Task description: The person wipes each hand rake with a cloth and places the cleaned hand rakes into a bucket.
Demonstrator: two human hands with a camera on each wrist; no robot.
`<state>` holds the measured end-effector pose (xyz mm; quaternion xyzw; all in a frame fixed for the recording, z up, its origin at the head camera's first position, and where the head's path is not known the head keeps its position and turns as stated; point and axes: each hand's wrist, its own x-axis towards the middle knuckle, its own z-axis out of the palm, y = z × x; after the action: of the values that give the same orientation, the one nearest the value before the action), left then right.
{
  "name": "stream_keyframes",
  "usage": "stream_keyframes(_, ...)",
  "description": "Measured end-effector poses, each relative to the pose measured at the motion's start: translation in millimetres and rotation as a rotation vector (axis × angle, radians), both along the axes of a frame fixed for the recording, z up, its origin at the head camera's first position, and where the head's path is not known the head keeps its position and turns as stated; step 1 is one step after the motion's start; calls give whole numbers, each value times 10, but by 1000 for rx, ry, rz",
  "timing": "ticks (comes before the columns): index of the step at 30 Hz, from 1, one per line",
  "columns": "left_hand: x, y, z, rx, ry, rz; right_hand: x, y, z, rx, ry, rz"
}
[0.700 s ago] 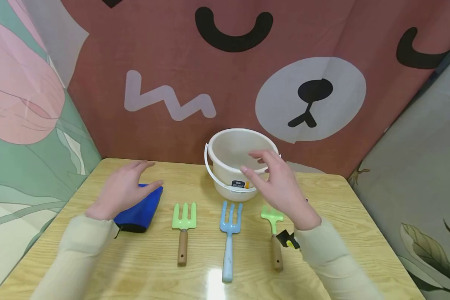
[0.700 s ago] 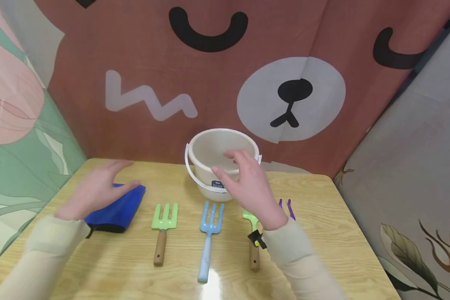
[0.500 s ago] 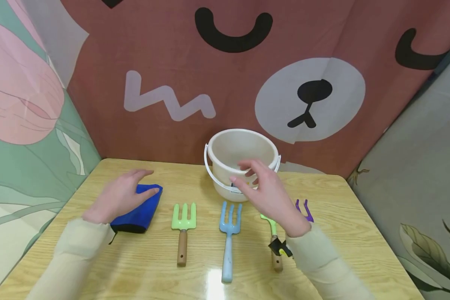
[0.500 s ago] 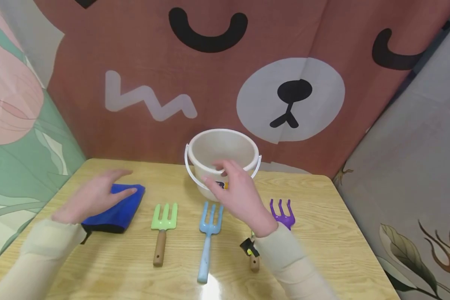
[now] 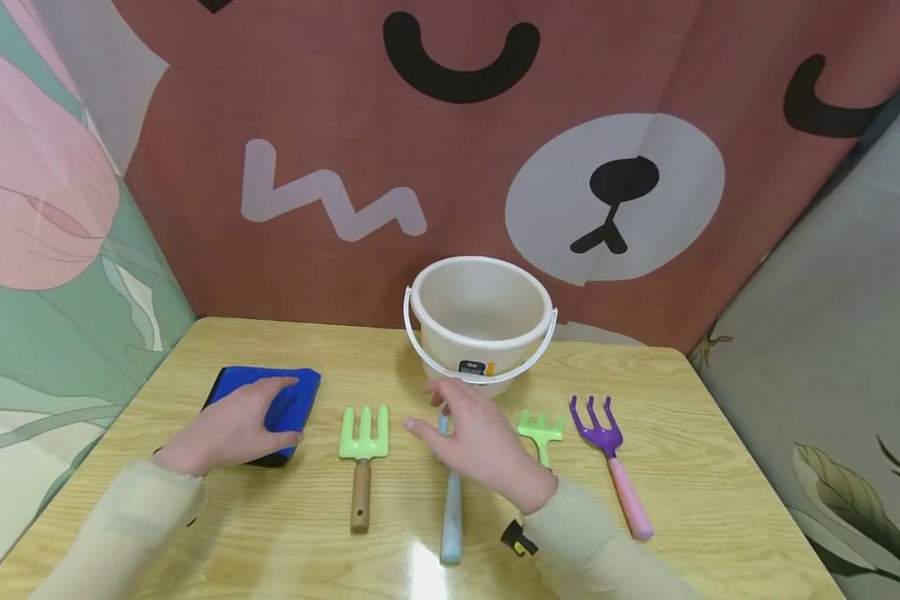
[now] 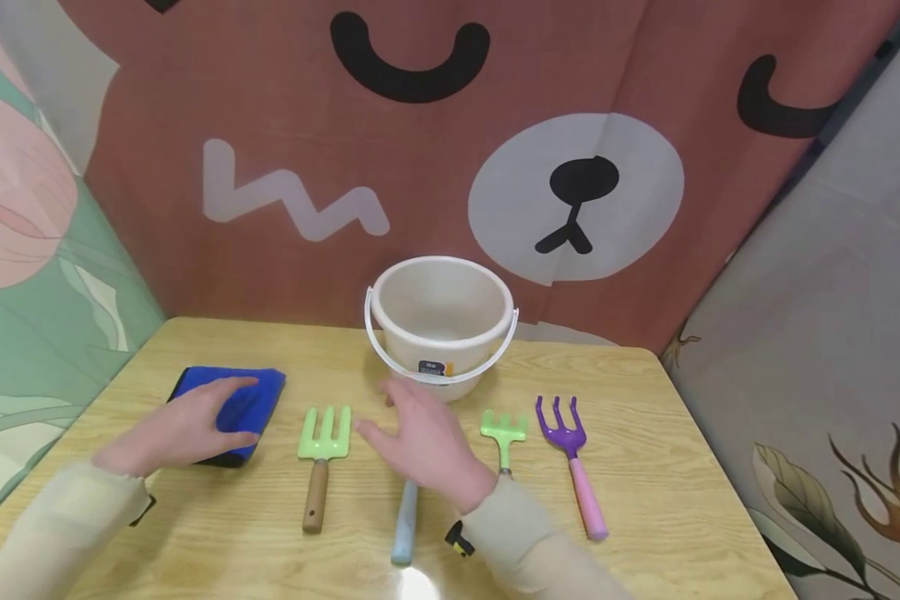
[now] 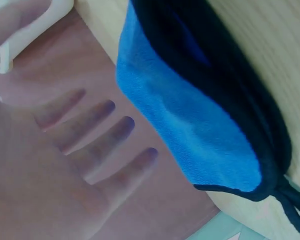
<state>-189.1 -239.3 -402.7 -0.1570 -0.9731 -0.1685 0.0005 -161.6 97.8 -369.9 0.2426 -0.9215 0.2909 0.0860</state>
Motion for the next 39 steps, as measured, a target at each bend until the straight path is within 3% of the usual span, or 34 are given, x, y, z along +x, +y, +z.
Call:
stream_keyframes(7, 71, 10, -113, -31, -21, 2, 84, -190, -343, 77, -154, 65)
stream_keyframes(16, 31, -54, -197, -91, -3, -6, 155, -403, -634, 202, -145, 116)
stream_keyframes(21, 8, -44, -216, -94, -38, -7, 175, -513, -717, 236, -148, 106)
stream_keyframes(28, -17, -57, -270, -141, -89, -21, 202, -656, -824, 222, -156, 12)
stream_keyframes(39, -57, 62, -287, -177, -85, 60, 225, -780, -831, 261, -168, -46)
